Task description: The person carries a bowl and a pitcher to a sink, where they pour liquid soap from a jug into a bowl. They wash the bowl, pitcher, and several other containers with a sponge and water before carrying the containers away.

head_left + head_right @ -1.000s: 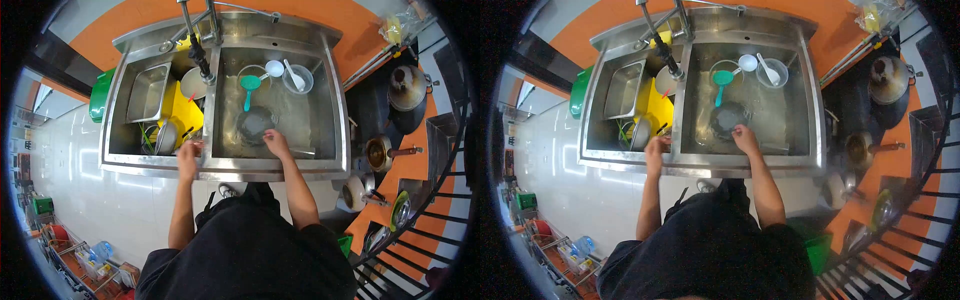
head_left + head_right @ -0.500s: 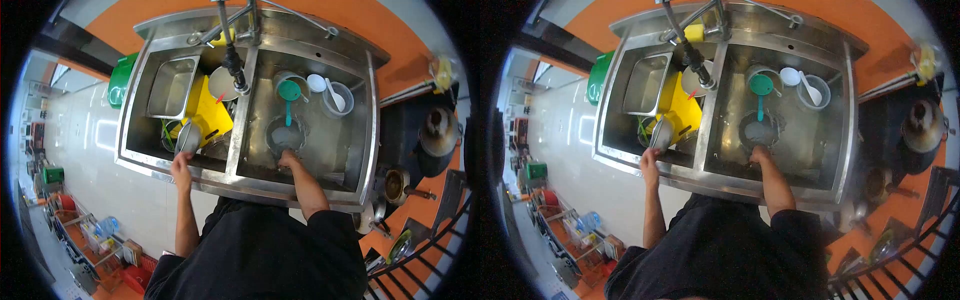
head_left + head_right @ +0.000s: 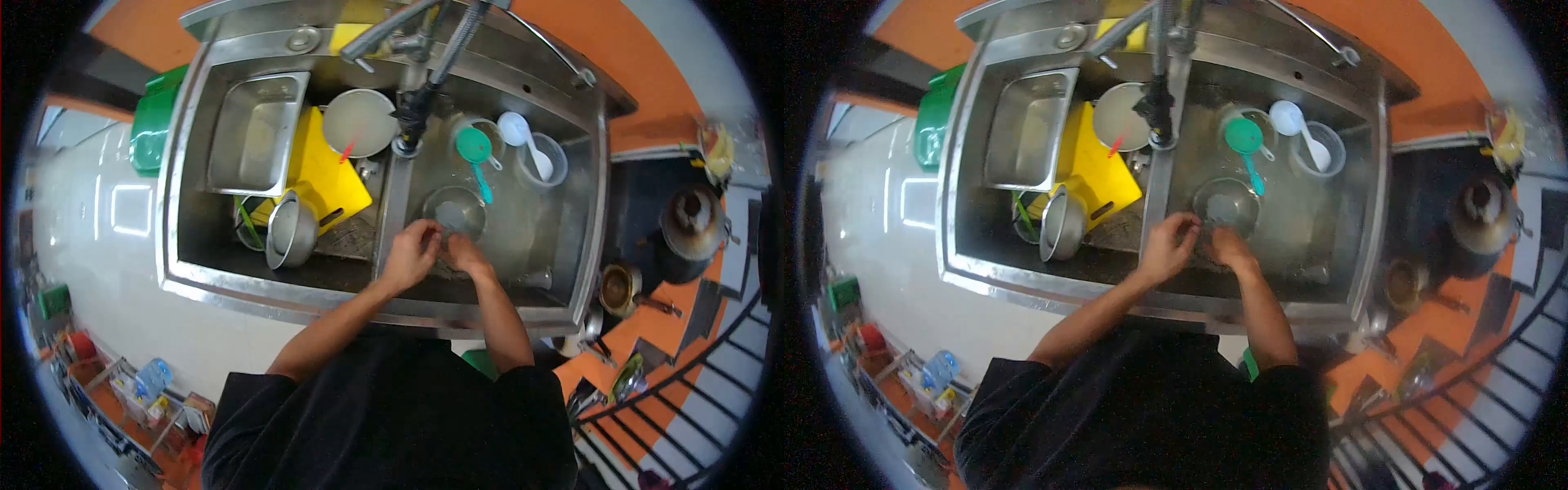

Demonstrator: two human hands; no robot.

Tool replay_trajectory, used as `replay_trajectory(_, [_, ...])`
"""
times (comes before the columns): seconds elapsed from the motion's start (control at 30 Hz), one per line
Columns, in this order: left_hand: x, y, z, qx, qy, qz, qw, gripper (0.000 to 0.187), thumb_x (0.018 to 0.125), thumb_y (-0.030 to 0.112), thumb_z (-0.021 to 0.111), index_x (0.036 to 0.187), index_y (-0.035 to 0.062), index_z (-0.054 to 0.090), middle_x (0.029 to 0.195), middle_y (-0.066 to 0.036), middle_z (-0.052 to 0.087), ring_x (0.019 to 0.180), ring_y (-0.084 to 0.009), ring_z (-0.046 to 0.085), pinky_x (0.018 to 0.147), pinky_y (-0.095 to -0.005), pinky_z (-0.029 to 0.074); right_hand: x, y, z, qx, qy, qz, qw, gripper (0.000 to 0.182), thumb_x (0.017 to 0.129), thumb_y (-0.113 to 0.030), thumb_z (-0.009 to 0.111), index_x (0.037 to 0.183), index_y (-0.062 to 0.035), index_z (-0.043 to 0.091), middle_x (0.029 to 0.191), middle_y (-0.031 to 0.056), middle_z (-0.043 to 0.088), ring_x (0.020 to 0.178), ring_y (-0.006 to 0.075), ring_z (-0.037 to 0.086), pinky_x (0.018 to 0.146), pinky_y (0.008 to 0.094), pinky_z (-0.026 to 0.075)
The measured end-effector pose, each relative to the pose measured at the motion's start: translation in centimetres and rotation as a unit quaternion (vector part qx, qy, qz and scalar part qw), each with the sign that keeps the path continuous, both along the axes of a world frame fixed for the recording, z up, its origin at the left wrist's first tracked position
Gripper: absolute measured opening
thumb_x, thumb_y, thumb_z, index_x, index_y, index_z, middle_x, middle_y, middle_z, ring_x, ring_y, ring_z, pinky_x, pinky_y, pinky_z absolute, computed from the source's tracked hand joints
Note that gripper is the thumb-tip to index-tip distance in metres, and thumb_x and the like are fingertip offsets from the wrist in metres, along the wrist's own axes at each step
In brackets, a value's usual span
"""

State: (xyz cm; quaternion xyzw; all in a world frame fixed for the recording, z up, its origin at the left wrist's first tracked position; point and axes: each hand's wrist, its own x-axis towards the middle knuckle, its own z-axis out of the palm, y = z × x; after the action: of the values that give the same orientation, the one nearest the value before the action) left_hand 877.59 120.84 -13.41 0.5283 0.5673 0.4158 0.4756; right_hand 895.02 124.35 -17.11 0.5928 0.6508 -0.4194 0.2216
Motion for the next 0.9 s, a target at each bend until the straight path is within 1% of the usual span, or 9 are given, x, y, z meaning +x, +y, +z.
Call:
replay_trajectory(0.07, [4.4, -2.0, -2.6, -0.135, -0.112, -0.007, 0.984, 0.017, 0.092, 0.012, 0.061, 0.105, 0.0013, 0.062, 0.101, -0.015, 0.068, 0.098, -0.0252, 0.065, 0.083, -0.0357, 0.050, 0.9, -2.1, 3.9, 0.018, 0.035, -0.072, 0.997, 0.039, 0.086, -0.024, 0.065, 0.118, -0.0005, 0.065, 0.124, 0.0263, 0.059, 0.115, 0.0409, 0.057, 0.095, 0.0445, 0.049])
replay_trajectory(0.1, [6.6, -2.4, -4.3, -0.317, -0.079, 0.127, 0.937, 0.026, 0.091, 0.016, 0.063, 0.114, 0.0029, 0.059, 0.108, -0.016, 0.065, 0.103, -0.0265, 0.063, 0.086, -0.0374, 0.049, 1.6, -3.1, 4.3, 0.105, 0.058, -0.133, 0.984, 0.037, 0.086, -0.024, 0.065, 0.114, 0.0001, 0.067, 0.121, 0.0266, 0.060, 0.114, 0.0412, 0.057, 0.094, 0.0448, 0.049])
replay_trajectory(0.2, [6.6, -2.6, -7.4, -0.585, -0.269, 0.154, 0.750, 0.063, 0.091, 0.030, 0.063, 0.143, 0.0050, 0.038, 0.133, -0.021, 0.051, 0.122, -0.0343, 0.051, 0.099, -0.0434, 0.045, 1.5, -6.9, 3.3, 0.206, 0.082, -0.162, 0.962, 0.038, 0.086, -0.025, 0.064, 0.114, 0.0006, 0.066, 0.118, 0.0258, 0.062, 0.114, 0.0407, 0.058, 0.095, 0.0448, 0.048])
replay_trajectory(0.27, [7.7, -3.4, -14.4, -0.491, -0.470, 0.062, 0.731, 0.069, 0.092, 0.033, 0.060, 0.149, 0.0051, 0.031, 0.140, -0.021, 0.046, 0.125, -0.0369, 0.048, 0.101, -0.0451, 0.043, 1.6, -8.2, 1.9, 0.240, 0.105, -0.099, 0.960, 0.045, 0.087, -0.028, 0.064, 0.122, 0.0004, 0.061, 0.117, 0.0239, 0.063, 0.116, 0.0392, 0.057, 0.099, 0.0443, 0.045])
replay_trajectory(0.37, [8.2, -3.5, -21.5, -0.503, -0.382, 0.107, 0.768, 0.056, 0.093, 0.026, 0.058, 0.142, 0.0047, 0.041, 0.136, -0.021, 0.050, 0.118, -0.0356, 0.054, 0.098, -0.0487, 0.045, 2.8, -7.2, 1.2, 0.099, 0.160, -0.102, 0.977, 0.051, 0.088, -0.031, 0.064, 0.129, -0.0010, 0.056, 0.127, 0.0231, 0.058, 0.124, 0.0400, 0.051, 0.105, 0.0442, 0.040])
replay_trajectory(0.5, [8.1, -2.4, -23.7, -0.478, -0.223, 0.175, 0.831, 0.059, 0.091, 0.029, 0.060, 0.142, 0.0049, 0.041, 0.138, -0.022, 0.048, 0.120, -0.0369, 0.052, 0.101, -0.0498, 0.042, 5.7, -3.6, -2.3, 0.152, 0.145, -0.102, 0.972, 0.049, 0.089, -0.032, 0.064, 0.127, -0.0025, 0.058, 0.132, 0.0219, 0.055, 0.122, 0.0392, 0.052, 0.106, 0.0435, 0.040])
replay_trajectory(0.67, [6.9, -1.7, -25.3, -0.430, 0.062, 0.067, 0.898, 0.072, 0.086, 0.036, 0.065, 0.146, 0.0055, 0.036, 0.143, -0.024, 0.043, 0.129, -0.0399, 0.044, 0.107, -0.0497, 0.037, 8.5, -2.1, -11.6, 0.122, -0.046, 0.001, 0.991, 0.035, 0.089, -0.025, 0.062, 0.111, 0.0022, 0.065, 0.123, 0.0246, 0.060, 0.114, 0.0414, 0.057, 0.096, 0.0472, 0.046])
replay_trajectory(0.77, [6.4, -1.2, -23.1, -0.381, 0.190, -0.011, 0.905, 0.081, 0.084, 0.040, 0.068, 0.148, 0.0058, 0.033, 0.146, -0.026, 0.040, 0.134, -0.0417, 0.040, 0.111, -0.0496, 0.034, 10.3, -3.3, -17.9, 0.079, -0.019, -0.018, 0.997, 0.028, 0.090, -0.025, 0.061, 0.099, 0.0014, 0.067, 0.115, 0.0231, 0.063, 0.099, 0.0414, 0.063, 0.085, 0.0474, 0.050])
replay_trajectory(0.9, [7.6, 1.4, -14.3, -0.384, 0.121, -0.036, 0.915, 0.066, 0.092, 0.037, 0.056, 0.144, 0.0004, 0.035, 0.133, -0.033, 0.049, 0.129, -0.0450, 0.046, 0.105, -0.0520, 0.039, 8.3, -2.5, -12.6, 0.000, 0.106, -0.156, 0.982, 0.032, 0.095, -0.031, 0.057, 0.109, -0.0028, 0.065, 0.107, 0.0154, 0.066, 0.088, 0.0320, 0.066, 0.076, 0.0427, 0.051])
